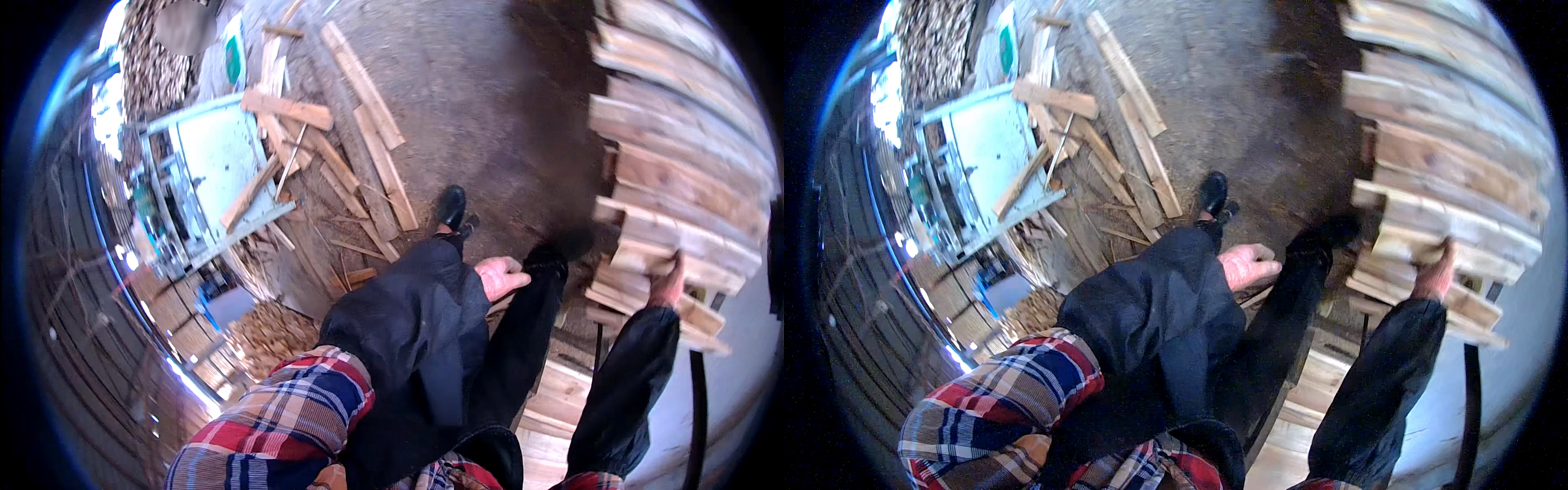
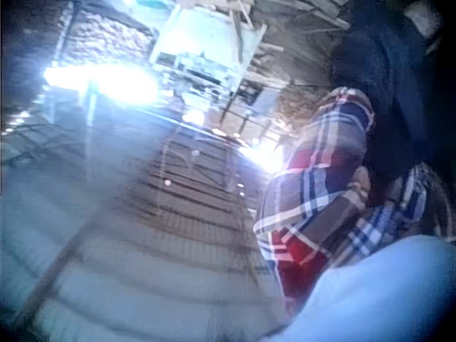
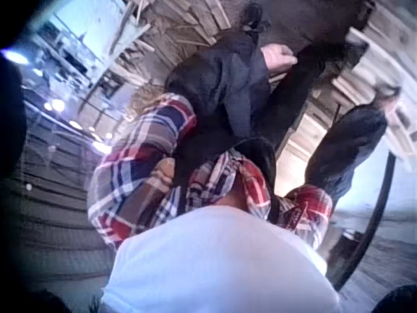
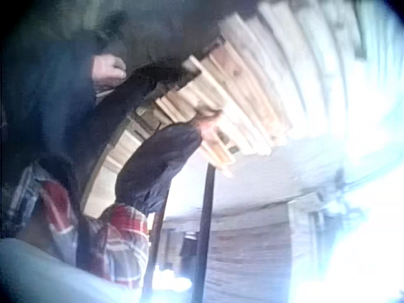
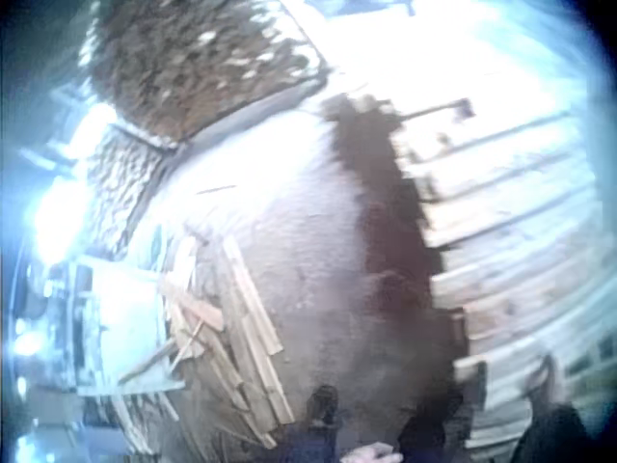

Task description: The person repeatedly picks up loose wooden planks from a pile on the floor and stacks them onto a metal rack. The person handles the wood by hand, lifting multiple pieces at a time and arranging them vertically on the rack.

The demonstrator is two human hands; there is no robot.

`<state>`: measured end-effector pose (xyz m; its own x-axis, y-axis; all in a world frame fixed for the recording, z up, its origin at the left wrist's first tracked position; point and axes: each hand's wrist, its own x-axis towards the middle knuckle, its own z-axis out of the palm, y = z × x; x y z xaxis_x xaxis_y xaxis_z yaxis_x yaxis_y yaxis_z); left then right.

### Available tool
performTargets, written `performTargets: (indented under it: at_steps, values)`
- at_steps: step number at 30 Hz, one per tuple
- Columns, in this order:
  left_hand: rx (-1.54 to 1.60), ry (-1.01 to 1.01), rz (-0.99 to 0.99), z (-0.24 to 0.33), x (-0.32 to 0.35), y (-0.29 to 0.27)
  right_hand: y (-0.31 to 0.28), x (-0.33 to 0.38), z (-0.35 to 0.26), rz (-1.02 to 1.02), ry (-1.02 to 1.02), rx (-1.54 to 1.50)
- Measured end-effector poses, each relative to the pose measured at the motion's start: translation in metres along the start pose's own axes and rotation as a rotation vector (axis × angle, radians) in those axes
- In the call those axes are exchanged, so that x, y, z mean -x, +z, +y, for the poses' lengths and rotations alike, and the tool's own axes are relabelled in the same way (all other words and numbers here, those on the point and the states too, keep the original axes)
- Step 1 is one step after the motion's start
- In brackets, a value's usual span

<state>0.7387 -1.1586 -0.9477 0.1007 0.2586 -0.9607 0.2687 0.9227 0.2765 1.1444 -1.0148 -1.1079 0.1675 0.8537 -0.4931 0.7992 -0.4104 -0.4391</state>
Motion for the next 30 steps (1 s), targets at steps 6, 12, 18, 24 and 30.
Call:
performTargets:
  at_steps: [6,12,18,24,30]
  values:
    - [0.115,-0.035,0.097,-0.092,0.047,-0.090,0.075,0.094,-0.070,-0.063,-0.127,0.127]
    - [0.359,0.144,0.191,-0.138,0.098,-0.143,0.190,0.193,-0.226,-0.411,0.225,-0.626]
    - [0.880,0.256,0.402,-0.167,0.121,-0.174,0.264,0.222,-0.351,-0.806,-0.142,-0.282]
    - [0.773,0.119,0.564,-0.219,0.128,-0.232,0.282,0.222,-0.408,-0.732,0.034,-0.183]
    - [0.771,0.080,0.689,-0.304,0.059,-0.315,0.379,0.228,-0.455,-0.564,-0.330,0.257]
